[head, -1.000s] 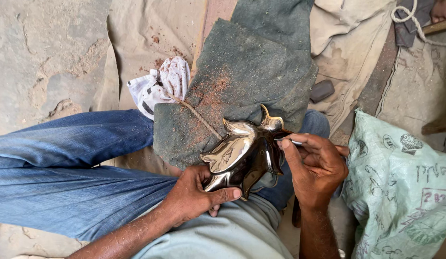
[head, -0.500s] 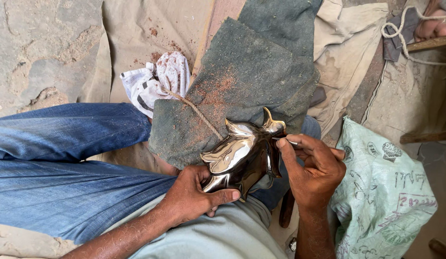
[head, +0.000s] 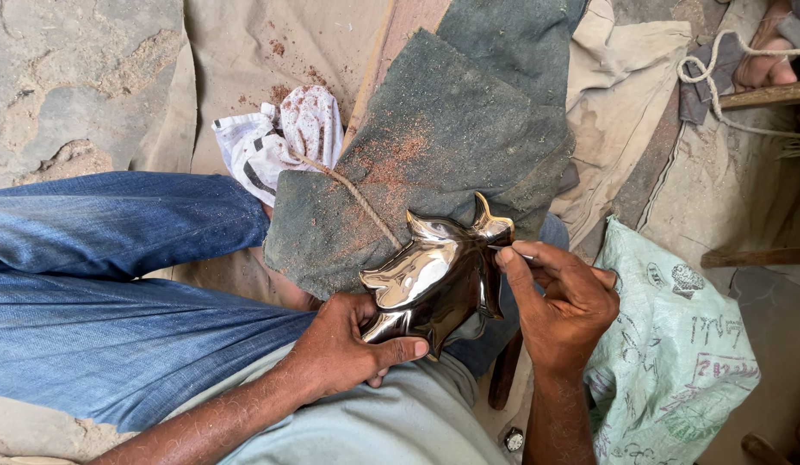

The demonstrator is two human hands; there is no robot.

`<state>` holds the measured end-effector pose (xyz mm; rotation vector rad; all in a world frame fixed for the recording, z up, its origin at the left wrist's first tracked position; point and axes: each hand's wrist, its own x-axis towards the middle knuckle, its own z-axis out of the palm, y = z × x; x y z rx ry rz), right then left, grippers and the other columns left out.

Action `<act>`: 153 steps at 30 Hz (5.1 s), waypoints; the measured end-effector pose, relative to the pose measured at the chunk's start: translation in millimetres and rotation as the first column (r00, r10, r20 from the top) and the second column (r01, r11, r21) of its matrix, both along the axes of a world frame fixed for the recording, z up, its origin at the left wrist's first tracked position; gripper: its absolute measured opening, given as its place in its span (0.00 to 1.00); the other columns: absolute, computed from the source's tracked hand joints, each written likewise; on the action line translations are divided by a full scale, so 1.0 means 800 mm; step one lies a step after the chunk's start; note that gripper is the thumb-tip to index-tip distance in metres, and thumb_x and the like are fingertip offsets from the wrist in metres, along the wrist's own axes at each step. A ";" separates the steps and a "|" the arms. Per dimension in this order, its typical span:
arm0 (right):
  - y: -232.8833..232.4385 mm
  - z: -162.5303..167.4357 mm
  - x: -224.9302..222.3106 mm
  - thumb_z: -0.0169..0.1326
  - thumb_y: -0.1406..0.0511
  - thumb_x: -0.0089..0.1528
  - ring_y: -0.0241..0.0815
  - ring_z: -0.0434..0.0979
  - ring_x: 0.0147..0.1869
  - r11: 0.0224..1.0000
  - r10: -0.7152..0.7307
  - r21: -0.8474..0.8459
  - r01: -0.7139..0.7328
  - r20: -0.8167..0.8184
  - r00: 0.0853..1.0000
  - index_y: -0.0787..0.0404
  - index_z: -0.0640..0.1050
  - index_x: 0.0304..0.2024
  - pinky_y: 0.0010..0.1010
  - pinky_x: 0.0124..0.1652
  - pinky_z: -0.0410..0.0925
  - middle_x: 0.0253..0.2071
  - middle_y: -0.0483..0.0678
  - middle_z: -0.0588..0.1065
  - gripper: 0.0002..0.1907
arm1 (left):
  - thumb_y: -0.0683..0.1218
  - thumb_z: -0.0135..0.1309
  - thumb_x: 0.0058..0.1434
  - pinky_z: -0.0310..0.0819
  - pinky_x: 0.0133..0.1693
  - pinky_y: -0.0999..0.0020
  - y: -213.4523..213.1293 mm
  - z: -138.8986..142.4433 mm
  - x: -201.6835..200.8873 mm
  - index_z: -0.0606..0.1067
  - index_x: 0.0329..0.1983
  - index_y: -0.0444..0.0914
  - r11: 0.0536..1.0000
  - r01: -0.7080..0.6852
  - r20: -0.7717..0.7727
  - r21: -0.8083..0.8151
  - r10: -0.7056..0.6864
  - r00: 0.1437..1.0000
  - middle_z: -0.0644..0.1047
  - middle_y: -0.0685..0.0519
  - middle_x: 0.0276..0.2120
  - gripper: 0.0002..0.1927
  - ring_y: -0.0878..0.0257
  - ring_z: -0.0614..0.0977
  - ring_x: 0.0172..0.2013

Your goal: The person sits cross-legged and uses a small metal tool to scrape and polish a shiny, dark metallic object with gold accents. They rotate the object to access different surfaces and later use a wooden stick to rub the surface.

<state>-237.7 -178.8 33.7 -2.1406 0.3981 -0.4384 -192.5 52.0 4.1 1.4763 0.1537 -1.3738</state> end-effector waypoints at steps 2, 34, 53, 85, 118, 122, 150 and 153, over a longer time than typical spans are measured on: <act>-0.001 0.000 0.001 0.65 0.77 0.62 0.34 0.84 0.39 1.000 0.004 -0.012 -0.003 0.004 1.000 0.70 0.81 0.45 0.16 0.35 0.74 0.37 0.53 0.83 0.09 | 0.53 0.71 0.51 0.72 0.18 0.71 -0.001 0.000 0.001 0.79 0.31 0.30 1.000 0.006 0.007 -0.002 -0.006 1.000 0.77 0.54 0.16 0.22 0.69 0.77 0.15; 0.003 0.007 0.011 0.65 0.77 0.63 0.33 0.83 0.40 0.999 0.030 0.018 -0.030 -0.021 0.999 0.69 0.82 0.45 0.17 0.37 0.75 0.39 0.53 0.82 0.09 | 0.54 0.70 0.52 0.72 0.19 0.71 0.001 0.001 0.002 0.78 0.29 0.32 1.000 0.028 0.023 -0.001 -0.028 0.999 0.77 0.54 0.15 0.20 0.69 0.77 0.15; 0.004 0.007 -0.010 0.68 0.77 0.61 0.26 0.81 0.33 0.987 0.083 -0.139 -0.079 0.021 0.996 0.65 0.82 0.45 0.11 0.29 0.66 0.40 0.50 0.83 0.12 | 0.54 0.69 0.52 0.71 0.19 0.71 0.005 0.003 0.004 0.80 0.31 0.34 0.999 0.004 0.024 -0.053 -0.003 1.000 0.77 0.55 0.15 0.19 0.70 0.76 0.15; 0.010 0.029 -0.015 0.65 0.79 0.61 0.38 0.85 0.46 0.950 0.253 -0.176 -0.259 -0.054 0.966 0.66 0.81 0.45 0.21 0.45 0.77 0.42 0.51 0.82 0.12 | 0.54 0.69 0.52 0.72 0.18 0.70 0.009 -0.001 -0.003 0.79 0.32 0.32 0.996 -0.027 0.019 -0.081 0.029 0.999 0.77 0.53 0.15 0.21 0.69 0.77 0.14; 0.022 0.037 -0.025 0.66 0.79 0.59 0.41 0.85 0.47 0.918 0.310 -0.230 -0.324 -0.095 0.946 0.66 0.80 0.44 0.25 0.47 0.77 0.42 0.52 0.82 0.13 | 0.56 0.67 0.54 0.74 0.19 0.71 0.015 -0.016 -0.012 0.78 0.35 0.30 0.979 -0.097 -0.031 -0.181 0.093 0.995 0.76 0.53 0.17 0.23 0.68 0.77 0.16; 0.023 0.039 -0.027 0.65 0.79 0.57 0.42 0.85 0.49 0.908 0.317 -0.258 -0.330 -0.091 0.944 0.66 0.80 0.44 0.25 0.46 0.77 0.42 0.51 0.82 0.14 | 0.56 0.66 0.55 0.75 0.19 0.71 0.013 -0.019 -0.014 0.78 0.36 0.30 0.972 -0.121 -0.076 -0.202 0.108 0.991 0.76 0.53 0.18 0.23 0.68 0.77 0.17; 0.002 -0.012 -0.030 0.60 0.78 0.65 0.42 0.86 0.44 0.966 -0.095 0.243 0.085 0.031 0.995 0.72 0.78 0.47 0.31 0.47 0.81 0.39 0.57 0.82 0.08 | 0.49 0.70 0.53 0.73 0.18 0.72 0.003 -0.024 -0.008 0.78 0.34 0.30 0.992 -0.089 -0.124 -0.093 0.078 0.989 0.77 0.53 0.19 0.18 0.69 0.76 0.17; 0.005 -0.008 -0.020 0.61 0.77 0.64 0.39 0.86 0.43 0.965 -0.085 0.250 0.077 0.023 0.996 0.72 0.78 0.47 0.27 0.47 0.81 0.39 0.55 0.82 0.09 | 0.49 0.71 0.51 0.72 0.18 0.72 0.004 -0.025 -0.005 0.79 0.33 0.30 0.996 -0.063 -0.102 -0.062 0.057 0.993 0.77 0.53 0.19 0.18 0.69 0.75 0.16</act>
